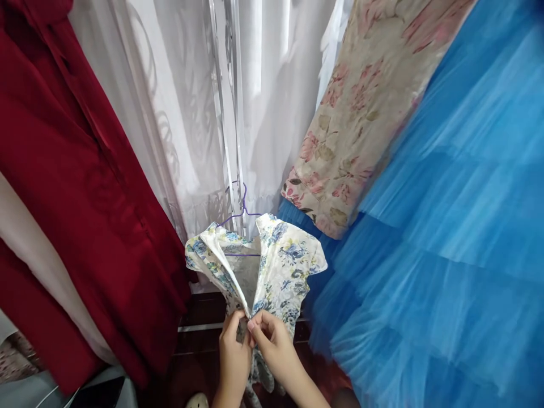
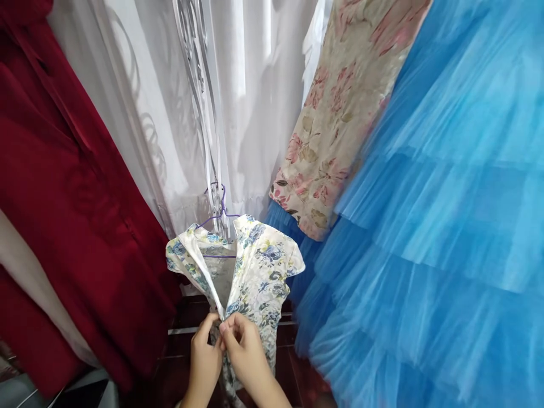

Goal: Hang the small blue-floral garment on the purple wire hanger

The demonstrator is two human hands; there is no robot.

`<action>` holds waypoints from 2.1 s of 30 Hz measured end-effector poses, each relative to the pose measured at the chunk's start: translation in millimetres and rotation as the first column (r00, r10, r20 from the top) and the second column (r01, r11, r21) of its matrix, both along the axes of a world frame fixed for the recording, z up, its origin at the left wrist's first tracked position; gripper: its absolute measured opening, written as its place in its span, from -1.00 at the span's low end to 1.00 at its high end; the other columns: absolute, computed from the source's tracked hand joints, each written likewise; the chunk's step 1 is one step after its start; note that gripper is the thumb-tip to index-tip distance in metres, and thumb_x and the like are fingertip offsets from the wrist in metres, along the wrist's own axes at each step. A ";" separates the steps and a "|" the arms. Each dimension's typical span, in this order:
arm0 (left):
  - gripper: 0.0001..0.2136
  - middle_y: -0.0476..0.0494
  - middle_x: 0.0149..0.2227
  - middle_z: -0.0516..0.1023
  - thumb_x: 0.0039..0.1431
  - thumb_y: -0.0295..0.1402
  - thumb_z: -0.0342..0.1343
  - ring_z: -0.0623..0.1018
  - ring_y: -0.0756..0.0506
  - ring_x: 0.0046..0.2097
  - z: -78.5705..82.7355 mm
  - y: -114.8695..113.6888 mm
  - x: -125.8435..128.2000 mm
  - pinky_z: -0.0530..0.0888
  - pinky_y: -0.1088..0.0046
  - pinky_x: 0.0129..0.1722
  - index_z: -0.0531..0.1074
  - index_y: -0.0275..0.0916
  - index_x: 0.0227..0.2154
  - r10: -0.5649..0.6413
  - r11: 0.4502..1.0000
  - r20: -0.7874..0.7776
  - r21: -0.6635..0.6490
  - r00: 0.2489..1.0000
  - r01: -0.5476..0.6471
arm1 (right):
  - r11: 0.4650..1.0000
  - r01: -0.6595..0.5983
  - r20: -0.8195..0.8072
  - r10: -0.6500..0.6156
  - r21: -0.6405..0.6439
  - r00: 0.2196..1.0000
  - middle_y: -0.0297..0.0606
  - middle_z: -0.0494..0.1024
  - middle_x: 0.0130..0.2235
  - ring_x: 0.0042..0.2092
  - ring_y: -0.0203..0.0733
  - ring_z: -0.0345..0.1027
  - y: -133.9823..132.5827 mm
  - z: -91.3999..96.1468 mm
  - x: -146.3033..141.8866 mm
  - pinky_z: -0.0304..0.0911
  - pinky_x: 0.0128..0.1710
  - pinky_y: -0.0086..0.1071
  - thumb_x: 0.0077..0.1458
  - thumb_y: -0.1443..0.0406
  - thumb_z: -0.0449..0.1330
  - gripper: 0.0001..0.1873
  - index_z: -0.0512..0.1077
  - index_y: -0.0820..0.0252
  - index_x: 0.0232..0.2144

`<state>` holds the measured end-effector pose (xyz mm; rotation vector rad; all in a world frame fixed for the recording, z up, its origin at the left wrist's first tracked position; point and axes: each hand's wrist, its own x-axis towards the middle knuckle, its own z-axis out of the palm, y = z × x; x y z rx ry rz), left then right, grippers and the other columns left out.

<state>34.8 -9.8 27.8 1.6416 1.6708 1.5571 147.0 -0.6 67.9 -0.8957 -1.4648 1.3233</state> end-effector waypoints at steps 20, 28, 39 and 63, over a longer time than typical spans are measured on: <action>-0.79 -0.11 -0.42 0.55 0.26 -0.26 -0.02 0.56 -0.14 -0.29 2.3 -40.4 -5.6 0.41 0.41 -0.27 0.38 -0.19 -0.45 -0.262 0.960 -0.212 -0.157 0.941 0.232 | 0.994 -0.002 -0.240 -0.025 -0.113 0.970 -0.43 0.31 -0.62 -0.67 -0.48 -0.09 105.6 147.5 -4.3 -0.25 -0.70 -0.49 -0.08 0.24 0.23 -0.83 0.39 0.25 -0.53; -0.76 -0.22 -0.14 0.55 0.26 -0.25 -0.01 0.55 -0.17 -0.10 64.1 -3.6 -38.0 0.45 0.27 -0.04 0.43 -0.21 -0.11 -0.163 0.984 -0.126 0.056 0.979 0.171 | 0.998 0.011 -0.204 -0.022 -0.056 0.979 -0.42 0.36 -0.65 -0.66 -0.44 -0.01 85.8 132.3 1.4 -0.16 -0.67 -0.49 -0.05 0.13 0.27 -0.73 0.43 0.24 -0.51; -0.70 -0.22 0.09 0.41 0.31 -0.38 -0.05 0.36 -0.17 0.16 164.6 41.9 -53.9 0.26 0.21 0.19 0.35 -0.17 0.07 0.076 0.919 -0.504 0.371 0.860 0.136 | 0.999 0.025 -0.159 -0.018 0.045 0.987 -0.41 0.36 -0.65 -0.67 -0.41 0.01 87.0 133.8 3.2 -0.15 -0.66 -0.46 0.00 0.10 0.24 -0.71 0.41 0.22 -0.51; -0.84 -0.13 -0.09 0.55 0.24 -0.31 0.04 0.51 -0.07 -0.14 168.5 133.9 -132.4 0.40 0.48 -0.15 0.46 -0.26 -0.23 0.068 0.961 0.223 0.247 0.972 -0.124 | 0.960 0.120 0.100 -0.149 0.252 0.984 -0.47 0.24 -0.64 -0.58 -0.31 0.10 115.1 9.1 9.0 -0.01 -0.55 -0.45 0.09 0.12 0.16 -0.72 0.26 0.13 -0.53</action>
